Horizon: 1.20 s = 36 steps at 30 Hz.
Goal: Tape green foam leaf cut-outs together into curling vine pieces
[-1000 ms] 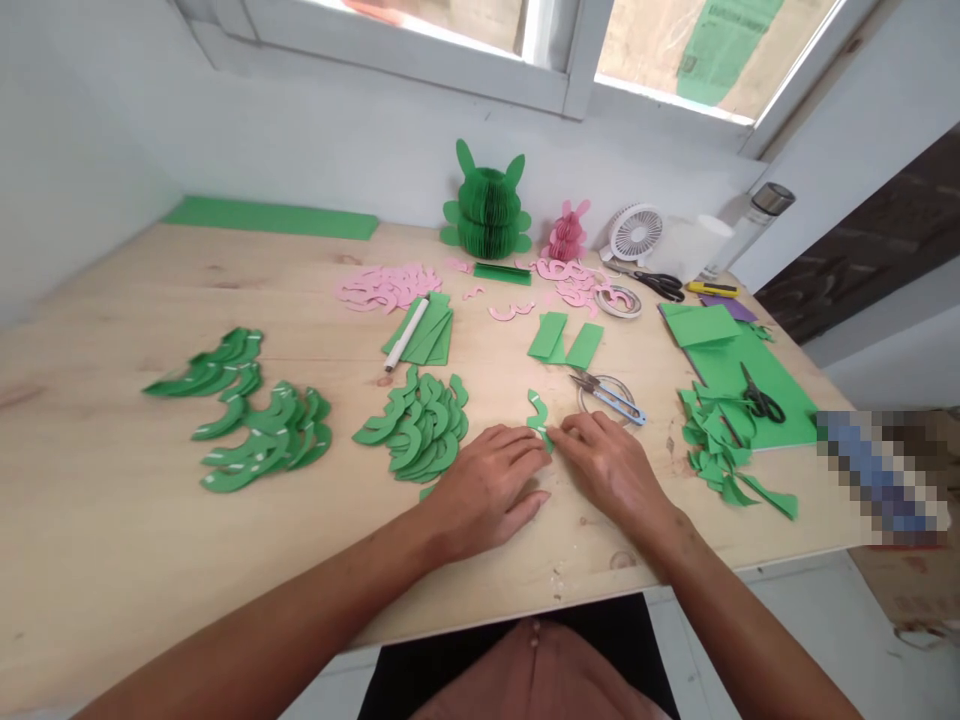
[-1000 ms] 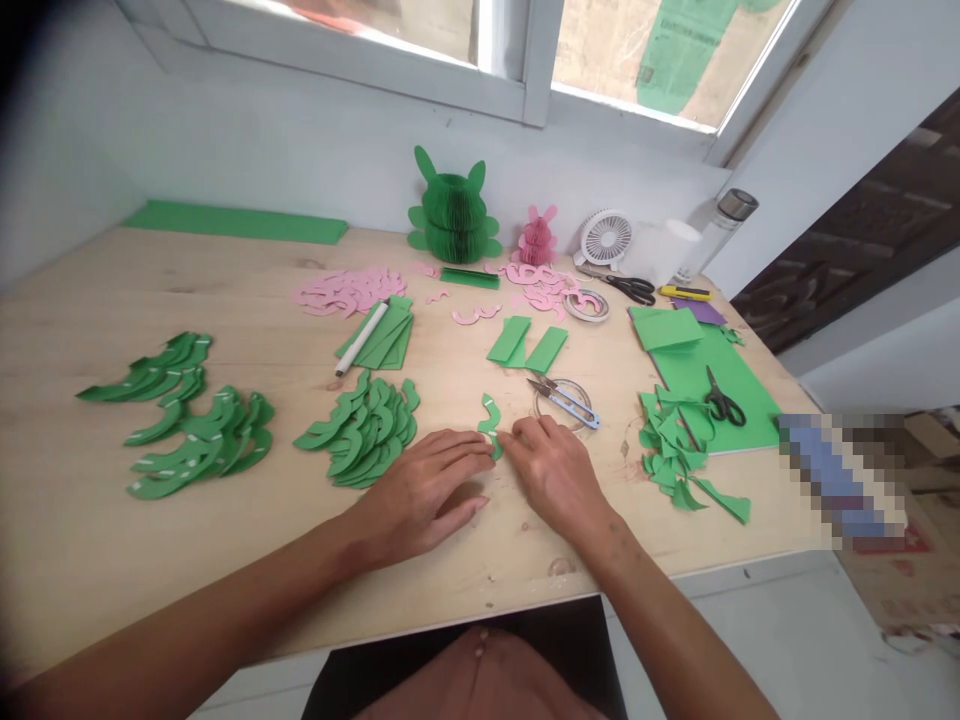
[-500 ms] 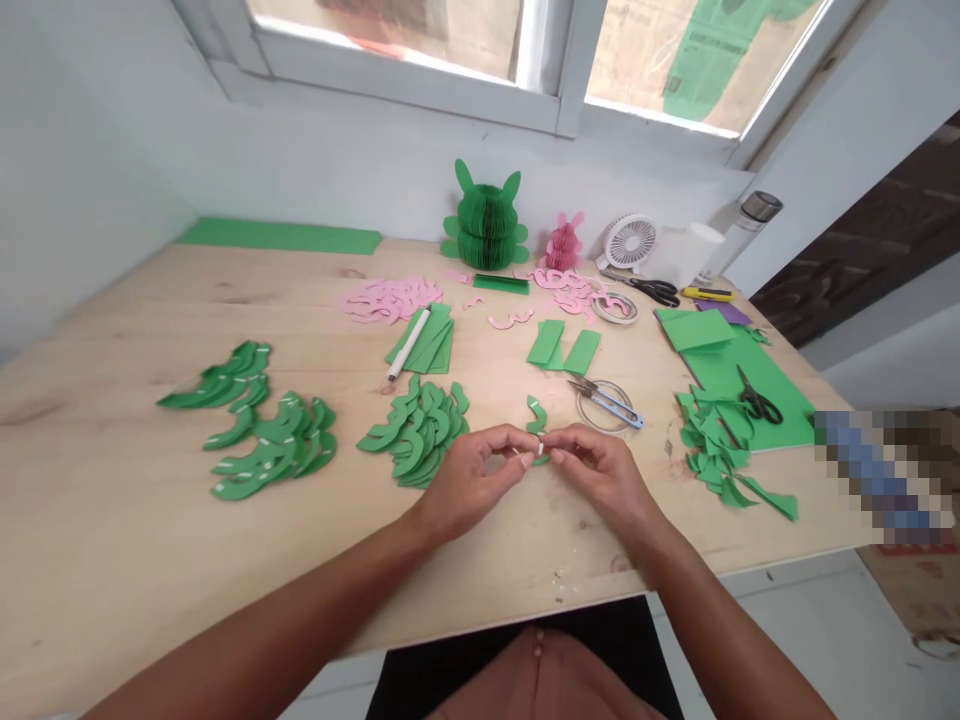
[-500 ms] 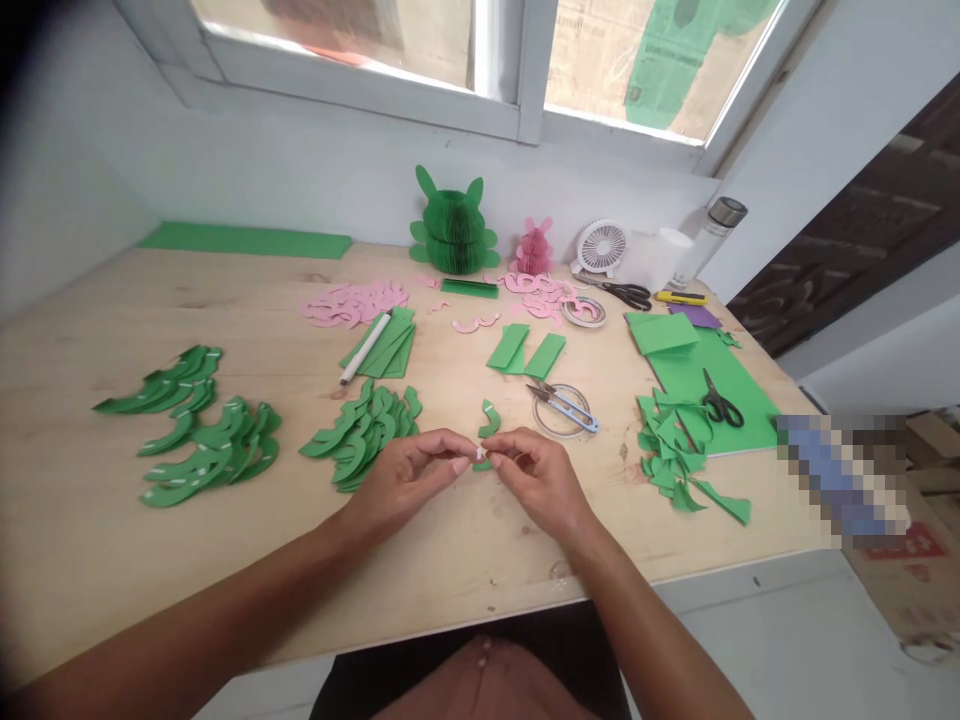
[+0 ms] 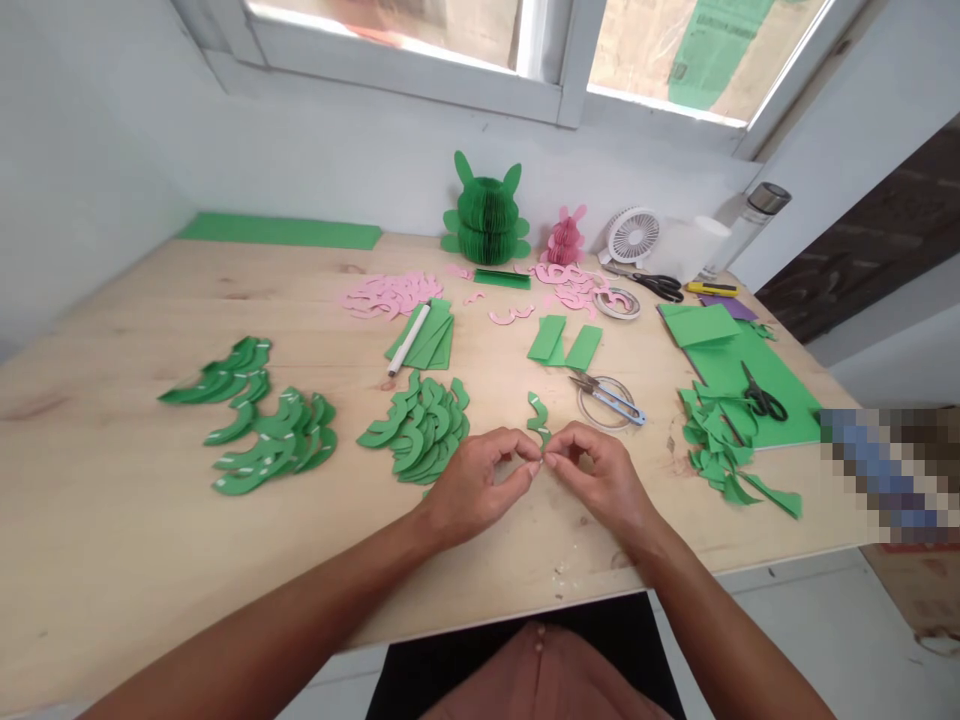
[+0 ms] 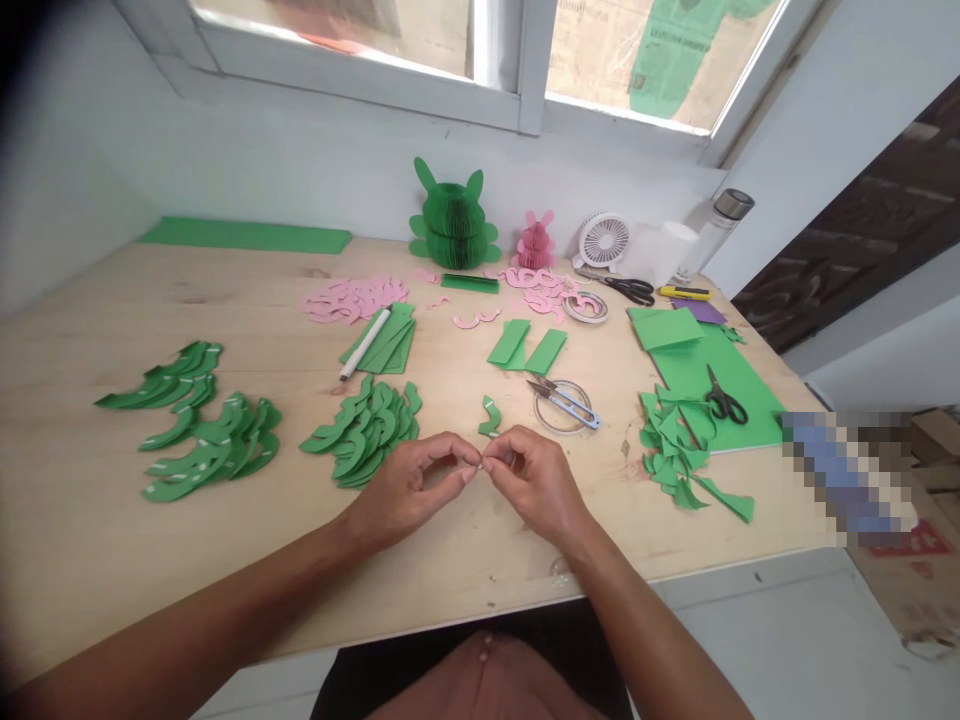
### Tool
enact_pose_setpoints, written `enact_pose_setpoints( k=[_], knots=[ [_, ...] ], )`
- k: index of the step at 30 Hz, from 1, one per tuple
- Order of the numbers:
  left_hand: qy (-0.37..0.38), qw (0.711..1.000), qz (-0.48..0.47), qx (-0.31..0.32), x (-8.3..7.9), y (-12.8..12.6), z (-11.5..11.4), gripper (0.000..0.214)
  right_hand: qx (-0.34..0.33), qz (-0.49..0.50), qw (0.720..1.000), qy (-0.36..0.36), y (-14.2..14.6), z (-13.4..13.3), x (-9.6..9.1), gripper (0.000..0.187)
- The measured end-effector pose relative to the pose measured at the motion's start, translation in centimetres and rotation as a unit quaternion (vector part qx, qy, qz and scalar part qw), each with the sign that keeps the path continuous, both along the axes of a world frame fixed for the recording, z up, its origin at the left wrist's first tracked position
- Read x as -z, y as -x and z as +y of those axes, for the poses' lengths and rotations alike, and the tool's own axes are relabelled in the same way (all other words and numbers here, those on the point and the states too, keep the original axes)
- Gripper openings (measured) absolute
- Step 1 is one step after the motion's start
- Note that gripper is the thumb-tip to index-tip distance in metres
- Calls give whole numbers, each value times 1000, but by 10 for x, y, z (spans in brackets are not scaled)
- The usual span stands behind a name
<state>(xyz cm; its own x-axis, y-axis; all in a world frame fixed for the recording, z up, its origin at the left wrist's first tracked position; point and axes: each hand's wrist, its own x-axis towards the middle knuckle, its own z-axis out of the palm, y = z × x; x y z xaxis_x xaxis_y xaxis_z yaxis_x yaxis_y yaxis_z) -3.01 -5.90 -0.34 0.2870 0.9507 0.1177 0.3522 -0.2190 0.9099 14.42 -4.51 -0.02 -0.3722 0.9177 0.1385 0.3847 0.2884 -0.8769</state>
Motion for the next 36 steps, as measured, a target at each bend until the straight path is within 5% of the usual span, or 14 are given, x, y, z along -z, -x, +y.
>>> enact_pose_setpoints(
  k=[9,30,33,36],
  knots=[
    [82,994,-73,15,-2,2,4,19,-22,-36,996,-73,-3,0,2,5],
    [151,980,-131,-13,-1,6,7,19,-40,-29,996,-71,-4,-3,-2,10],
    [140,982,-127,-15,-2,7,7,20,-40,-19,997,-63,-5,-3,-2,10],
    [52,996,-52,-41,-2,7,7,18,-18,2,999,-45,-6,-2,-1,11]
  ],
)
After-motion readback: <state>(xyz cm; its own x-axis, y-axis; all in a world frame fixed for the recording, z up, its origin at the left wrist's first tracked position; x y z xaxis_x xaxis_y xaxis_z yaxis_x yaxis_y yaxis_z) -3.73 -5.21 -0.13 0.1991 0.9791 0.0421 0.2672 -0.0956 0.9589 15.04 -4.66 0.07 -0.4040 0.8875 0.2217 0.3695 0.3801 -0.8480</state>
